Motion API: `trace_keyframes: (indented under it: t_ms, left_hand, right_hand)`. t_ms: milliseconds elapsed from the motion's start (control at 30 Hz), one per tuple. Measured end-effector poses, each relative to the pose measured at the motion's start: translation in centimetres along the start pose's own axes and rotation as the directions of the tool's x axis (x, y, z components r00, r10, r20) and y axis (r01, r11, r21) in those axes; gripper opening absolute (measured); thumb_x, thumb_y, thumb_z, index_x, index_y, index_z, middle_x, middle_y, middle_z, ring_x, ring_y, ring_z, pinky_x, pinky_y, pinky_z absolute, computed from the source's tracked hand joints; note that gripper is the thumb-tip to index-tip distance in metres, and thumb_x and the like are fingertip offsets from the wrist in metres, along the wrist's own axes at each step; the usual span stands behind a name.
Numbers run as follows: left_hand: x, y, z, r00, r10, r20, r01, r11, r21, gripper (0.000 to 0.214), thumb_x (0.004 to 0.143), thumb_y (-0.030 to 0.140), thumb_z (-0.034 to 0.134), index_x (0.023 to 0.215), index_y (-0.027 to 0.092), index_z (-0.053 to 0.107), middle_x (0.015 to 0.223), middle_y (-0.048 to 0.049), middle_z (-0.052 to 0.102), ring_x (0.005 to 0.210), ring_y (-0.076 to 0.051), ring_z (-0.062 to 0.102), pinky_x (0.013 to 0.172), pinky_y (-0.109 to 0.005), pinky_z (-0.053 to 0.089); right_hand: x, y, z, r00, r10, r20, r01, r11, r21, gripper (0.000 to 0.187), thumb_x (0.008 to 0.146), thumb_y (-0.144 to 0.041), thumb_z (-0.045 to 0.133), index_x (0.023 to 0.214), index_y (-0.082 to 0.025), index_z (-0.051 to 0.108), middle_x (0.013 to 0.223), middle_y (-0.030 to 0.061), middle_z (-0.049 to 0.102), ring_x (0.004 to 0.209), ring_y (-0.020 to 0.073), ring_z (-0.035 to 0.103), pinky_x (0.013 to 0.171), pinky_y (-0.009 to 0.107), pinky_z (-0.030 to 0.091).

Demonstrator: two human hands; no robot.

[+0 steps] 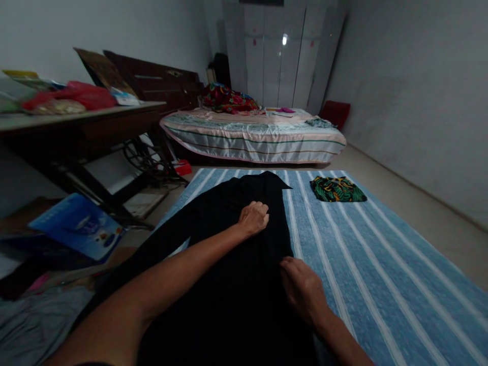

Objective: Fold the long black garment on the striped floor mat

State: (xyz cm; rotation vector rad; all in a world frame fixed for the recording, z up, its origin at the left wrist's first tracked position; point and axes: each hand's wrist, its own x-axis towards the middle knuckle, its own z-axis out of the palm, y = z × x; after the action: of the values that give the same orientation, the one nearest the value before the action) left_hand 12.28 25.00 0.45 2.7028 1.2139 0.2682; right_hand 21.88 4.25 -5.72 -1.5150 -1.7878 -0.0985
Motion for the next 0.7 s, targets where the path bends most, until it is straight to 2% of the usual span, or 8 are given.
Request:
trace_keyframes:
  t_ms: [67, 133, 200, 267, 367, 467, 533, 700]
  left_hand:
    - [-2.2, -0.1, 0.0, 0.982, -0.187, 0.038, 0.190, 0.977, -0.093, 0.014, 0.080, 0.025, 0.054, 0.083, 0.015, 0.063, 0.094, -0.0111, 0.065, 0.096, -0.026, 0.060, 0.081, -0.036, 0.046]
    - [-3.4, -0.1, 0.3, 0.930, -0.345, 0.126, 0.364, 0.908, -0.207, 0.012, 0.078, 0.025, 0.058, 0.074, 0.014, 0.062, 0.076, -0.0077, 0.066, 0.077, -0.022, 0.065, 0.068, -0.031, 0.050]
    - [-3.7, 0.0, 0.7, 0.868, -0.443, 0.224, 0.495, 0.805, -0.326, 0.015, 0.080, 0.026, 0.058, 0.074, 0.013, 0.060, 0.064, -0.0035, 0.063, 0.060, -0.016, 0.064, 0.057, -0.025, 0.049]
    - [-3.5, 0.5, 1.2, 0.815, -0.497, 0.298, 0.579, 0.694, -0.427, 0.018, 0.085, 0.029, 0.055, 0.082, 0.011, 0.060, 0.063, -0.0007, 0.062, 0.052, -0.010, 0.060, 0.052, -0.021, 0.048]
    - [-2.8, 1.2, 1.9, 0.758, -0.532, 0.378, 0.649, 0.561, -0.513, 0.021, 0.088, 0.032, 0.055, 0.089, 0.011, 0.059, 0.068, 0.0008, 0.061, 0.052, -0.007, 0.057, 0.050, -0.020, 0.048]
    - [-2.1, 1.7, 2.5, 0.720, -0.546, 0.428, 0.689, 0.492, -0.532, 0.023, 0.088, 0.034, 0.056, 0.088, 0.011, 0.058, 0.070, 0.0016, 0.058, 0.053, -0.007, 0.053, 0.048, -0.020, 0.046]
    - [-1.9, 1.7, 2.7, 0.713, -0.545, 0.442, 0.696, 0.473, -0.540, 0.023, 0.088, 0.034, 0.056, 0.088, 0.011, 0.058, 0.070, 0.0020, 0.057, 0.052, -0.006, 0.051, 0.048, -0.019, 0.045]
    - [-2.1, 0.8, 2.9, 0.727, -0.546, 0.416, 0.679, 0.483, -0.552, 0.023, 0.090, 0.034, 0.054, 0.090, 0.012, 0.058, 0.070, 0.0022, 0.057, 0.051, -0.006, 0.050, 0.047, -0.019, 0.044]
  right_hand:
    - [0.1, 0.9, 0.5, 1.000, -0.019, -0.004, 0.019, 0.997, -0.079, 0.026, 0.087, -0.012, 0.040, 0.105, -0.016, 0.058, 0.106, 0.0114, 0.063, 0.098, 0.0213, 0.059, 0.084, 0.034, 0.050]
    - [0.8, 1.6, 1.1, 0.999, -0.007, 0.035, 0.011, 0.991, -0.134, 0.030, 0.086, -0.011, 0.039, 0.108, -0.015, 0.060, 0.111, 0.0122, 0.062, 0.104, 0.0222, 0.057, 0.089, 0.035, 0.048]
    - [1.9, 2.0, 1.6, 0.994, 0.029, 0.101, -0.011, 0.985, -0.175, 0.035, 0.085, -0.009, 0.038, 0.112, -0.013, 0.059, 0.117, 0.0130, 0.060, 0.110, 0.0228, 0.054, 0.093, 0.036, 0.045]
    - [3.1, 2.2, 1.9, 0.980, 0.084, 0.180, -0.044, 0.976, -0.215, 0.038, 0.085, -0.008, 0.037, 0.117, -0.013, 0.057, 0.125, 0.0131, 0.056, 0.118, 0.0232, 0.049, 0.097, 0.036, 0.040]
    - [4.4, 2.4, 2.0, 0.939, 0.180, 0.293, -0.101, 0.959, -0.264, 0.041, 0.088, -0.010, 0.036, 0.125, -0.014, 0.052, 0.134, 0.0117, 0.050, 0.126, 0.0229, 0.041, 0.101, 0.038, 0.034]
    - [4.8, 2.6, 2.1, 0.905, 0.231, 0.358, -0.135, 0.952, -0.275, 0.039, 0.091, -0.014, 0.034, 0.127, -0.014, 0.050, 0.135, 0.0110, 0.049, 0.128, 0.0215, 0.039, 0.102, 0.037, 0.032]
    - [4.7, 2.7, 2.2, 0.896, 0.246, 0.370, -0.145, 0.949, -0.279, 0.038, 0.092, -0.016, 0.035, 0.126, -0.014, 0.051, 0.135, 0.0110, 0.049, 0.129, 0.0212, 0.038, 0.102, 0.037, 0.030]
    - [4.5, 2.8, 2.2, 0.888, 0.264, 0.377, -0.156, 0.943, -0.293, 0.035, 0.094, -0.026, 0.038, 0.124, -0.015, 0.052, 0.135, 0.0105, 0.048, 0.128, 0.0218, 0.038, 0.102, 0.037, 0.029]
